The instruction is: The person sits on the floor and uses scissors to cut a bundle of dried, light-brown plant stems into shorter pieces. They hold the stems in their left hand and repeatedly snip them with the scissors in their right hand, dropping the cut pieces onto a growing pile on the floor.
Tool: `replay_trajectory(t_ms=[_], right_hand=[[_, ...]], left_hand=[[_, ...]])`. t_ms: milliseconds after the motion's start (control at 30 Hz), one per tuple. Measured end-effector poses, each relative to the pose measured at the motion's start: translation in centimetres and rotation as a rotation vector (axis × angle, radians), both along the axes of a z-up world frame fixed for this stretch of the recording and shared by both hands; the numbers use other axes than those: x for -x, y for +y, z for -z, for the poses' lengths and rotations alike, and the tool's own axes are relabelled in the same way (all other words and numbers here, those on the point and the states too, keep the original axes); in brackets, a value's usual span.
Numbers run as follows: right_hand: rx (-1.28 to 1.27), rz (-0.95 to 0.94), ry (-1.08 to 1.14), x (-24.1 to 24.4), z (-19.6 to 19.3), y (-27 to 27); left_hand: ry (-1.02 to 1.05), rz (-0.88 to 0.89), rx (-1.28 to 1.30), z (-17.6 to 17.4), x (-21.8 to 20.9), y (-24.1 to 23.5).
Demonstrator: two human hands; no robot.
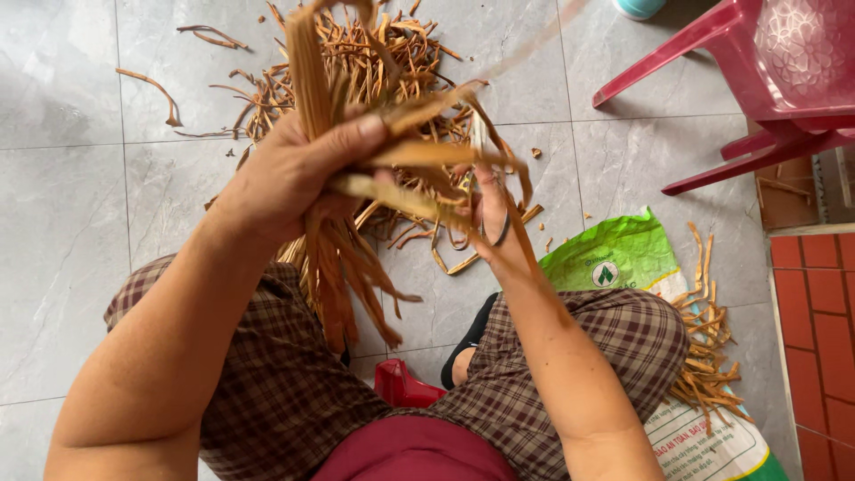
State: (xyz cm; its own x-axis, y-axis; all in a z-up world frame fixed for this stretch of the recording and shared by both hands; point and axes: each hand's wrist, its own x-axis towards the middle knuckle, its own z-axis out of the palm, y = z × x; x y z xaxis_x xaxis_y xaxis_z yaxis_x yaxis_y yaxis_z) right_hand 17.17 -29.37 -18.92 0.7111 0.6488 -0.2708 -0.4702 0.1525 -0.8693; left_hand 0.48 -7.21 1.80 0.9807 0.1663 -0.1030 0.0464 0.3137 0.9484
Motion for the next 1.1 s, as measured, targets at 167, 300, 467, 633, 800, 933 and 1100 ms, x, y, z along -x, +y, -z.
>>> replay_trajectory(t_ms=[167, 300, 467, 633, 800, 933, 1100], right_hand=[[0.164, -0.053, 0.203, 1.9, -1.6, 1.4], [-0.122, -0.162, 0.009, 2.6, -3.7, 1.8], [-0.217, -0.033, -0.312, 4.5, -7.7, 1.9], [-0.190, -0.062, -0.547, 5.7, -9.3, 1.6], [-0.149, -0.111, -0.579, 6.0, -9.3, 2.9], [-0.023, -0.142, -0.444, 5.9, -10.9, 3.0], [-0.071, -0.036, -0.287, 4.9, -11.7, 2.6]], left_hand=[[-0.041, -0.304, 0.103, 2.3, -2.0, 1.9], [-0.096, -0.460, 0.057, 3.8, -3.5, 2.5], [-0.183, -0.562, 0.089, 4.9, -5.3, 1.1], [-0.214, -0.625, 0.155, 6.1, -7.9, -1.2], [-0.239, -0.575, 0.270, 5.9, -9.1, -4.5], [-0.288, -0.525, 0.343, 6.7, -9.7, -5.1], [-0.247, -0.334, 0.015, 7.3, -10.7, -2.2]])
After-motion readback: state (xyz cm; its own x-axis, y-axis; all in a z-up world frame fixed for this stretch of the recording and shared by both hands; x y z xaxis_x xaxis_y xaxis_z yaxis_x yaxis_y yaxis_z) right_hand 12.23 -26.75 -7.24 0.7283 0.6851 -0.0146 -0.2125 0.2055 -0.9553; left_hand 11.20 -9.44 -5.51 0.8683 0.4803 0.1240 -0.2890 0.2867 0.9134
